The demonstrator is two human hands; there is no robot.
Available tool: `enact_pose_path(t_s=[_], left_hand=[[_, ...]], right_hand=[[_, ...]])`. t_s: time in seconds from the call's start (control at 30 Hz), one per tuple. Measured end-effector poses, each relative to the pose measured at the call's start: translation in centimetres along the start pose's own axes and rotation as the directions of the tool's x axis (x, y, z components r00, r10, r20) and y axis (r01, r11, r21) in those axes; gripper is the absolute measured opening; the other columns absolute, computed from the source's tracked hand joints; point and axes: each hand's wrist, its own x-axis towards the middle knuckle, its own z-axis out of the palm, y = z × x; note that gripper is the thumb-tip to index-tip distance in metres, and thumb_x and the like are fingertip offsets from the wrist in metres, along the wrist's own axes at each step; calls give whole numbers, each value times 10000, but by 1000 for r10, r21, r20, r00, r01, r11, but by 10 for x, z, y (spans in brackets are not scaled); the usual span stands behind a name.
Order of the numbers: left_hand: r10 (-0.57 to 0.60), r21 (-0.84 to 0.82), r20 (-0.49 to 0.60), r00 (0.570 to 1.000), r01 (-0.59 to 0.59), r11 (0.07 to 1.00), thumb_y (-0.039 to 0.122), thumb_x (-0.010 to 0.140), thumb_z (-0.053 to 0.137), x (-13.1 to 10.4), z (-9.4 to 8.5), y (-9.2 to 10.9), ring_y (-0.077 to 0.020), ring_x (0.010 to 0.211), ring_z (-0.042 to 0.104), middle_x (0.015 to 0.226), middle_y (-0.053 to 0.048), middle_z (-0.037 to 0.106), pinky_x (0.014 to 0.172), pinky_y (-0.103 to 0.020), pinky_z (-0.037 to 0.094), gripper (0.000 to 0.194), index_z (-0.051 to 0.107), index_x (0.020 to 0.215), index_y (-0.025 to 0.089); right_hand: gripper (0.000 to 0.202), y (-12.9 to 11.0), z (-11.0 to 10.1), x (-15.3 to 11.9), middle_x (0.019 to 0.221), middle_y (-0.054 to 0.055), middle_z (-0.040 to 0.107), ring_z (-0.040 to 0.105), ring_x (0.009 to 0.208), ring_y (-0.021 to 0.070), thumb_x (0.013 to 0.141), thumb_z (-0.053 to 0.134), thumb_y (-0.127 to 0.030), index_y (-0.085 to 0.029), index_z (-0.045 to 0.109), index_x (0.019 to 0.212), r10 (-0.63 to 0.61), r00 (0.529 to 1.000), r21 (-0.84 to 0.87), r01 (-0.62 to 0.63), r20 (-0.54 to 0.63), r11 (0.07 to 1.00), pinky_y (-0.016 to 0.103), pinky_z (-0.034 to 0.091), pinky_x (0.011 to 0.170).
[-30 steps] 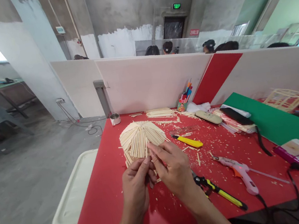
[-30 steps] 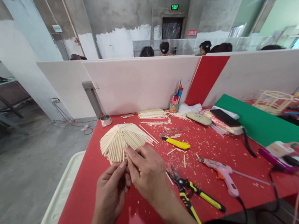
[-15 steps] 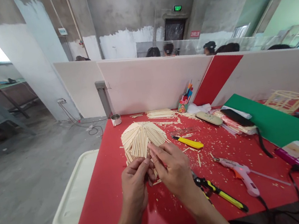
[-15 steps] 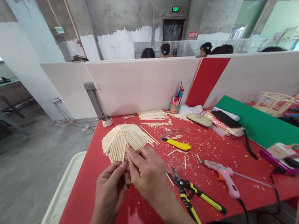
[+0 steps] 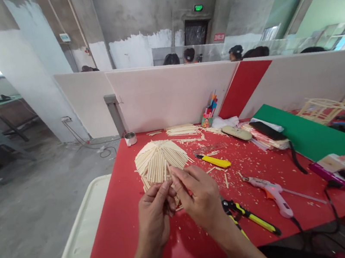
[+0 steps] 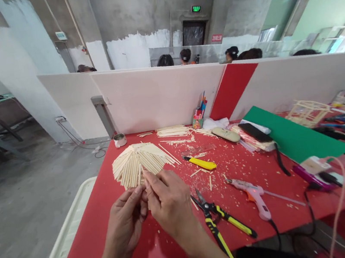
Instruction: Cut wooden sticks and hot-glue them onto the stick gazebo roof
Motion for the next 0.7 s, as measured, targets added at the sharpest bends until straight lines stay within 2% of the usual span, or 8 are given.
enact_pose_path(t_s=[0.13, 0.27, 0.37, 0.47, 0.6, 0.7], left_hand=[[3, 71, 52, 999, -7, 997, 302, 647, 776, -14, -8, -9, -39, 373, 467, 574, -2, 629, 361, -143, 339, 201, 700, 706, 126], [28, 226, 130, 991, -58, 973, 311, 691, 744, -25, -13, -14, -54, 381, 472, 569, -19, 634, 375, -165, 365, 182, 717, 721, 133], [-29, 390, 248, 968, -73, 918, 295, 721, 720, -29, -13, -19, -83, 410, 491, 541, -29, 622, 402, -194, 400, 164, 726, 731, 132], [-146, 449, 312, 939, -10, 894, 299, 743, 701, -33, -9, -29, -109, 461, 524, 536, -35, 620, 429, -206, 431, 164, 729, 766, 138], [-256, 360, 309, 916, 136, 923, 314, 700, 736, -37, 0, -53, -122, 515, 560, 637, -41, 648, 396, -187, 433, 213, 718, 840, 153], [-324, 329, 296, 899, 223, 918, 327, 688, 746, -39, 6, -70, -90, 446, 530, 592, -24, 626, 363, -167, 410, 213, 704, 766, 134]], right_hand=[[275, 0, -21, -15, 852, 51, 636, 574, 780, 156, 888, 503, -209, -204, 623, 1136, 156, 987, 118, -158, 30, 980, 286, 456, 714], [251, -6, -41, -21, 796, 23, 614, 554, 709, 128, 876, 531, -268, -190, 634, 1091, 298, 944, 283, -327, 142, 902, 254, 449, 659], [190, -7, -47, -22, 684, -10, 556, 515, 622, 101, 875, 526, -295, -180, 674, 908, 356, 915, 374, -403, 190, 835, 215, 416, 571], [249, -3, -49, -29, 627, -20, 527, 505, 602, 93, 891, 493, -282, -173, 648, 729, 417, 886, 376, -463, 202, 802, 206, 401, 559], [215, 8, -54, -50, 657, -14, 556, 514, 603, 94, 872, 517, -284, -173, 640, 735, 471, 856, 297, -516, 213, 803, 201, 404, 554], [290, 21, -67, -72, 709, 3, 593, 558, 663, 106, 923, 426, -301, -184, 645, 773, 470, 824, 212, -544, 316, 812, 212, 441, 620]])
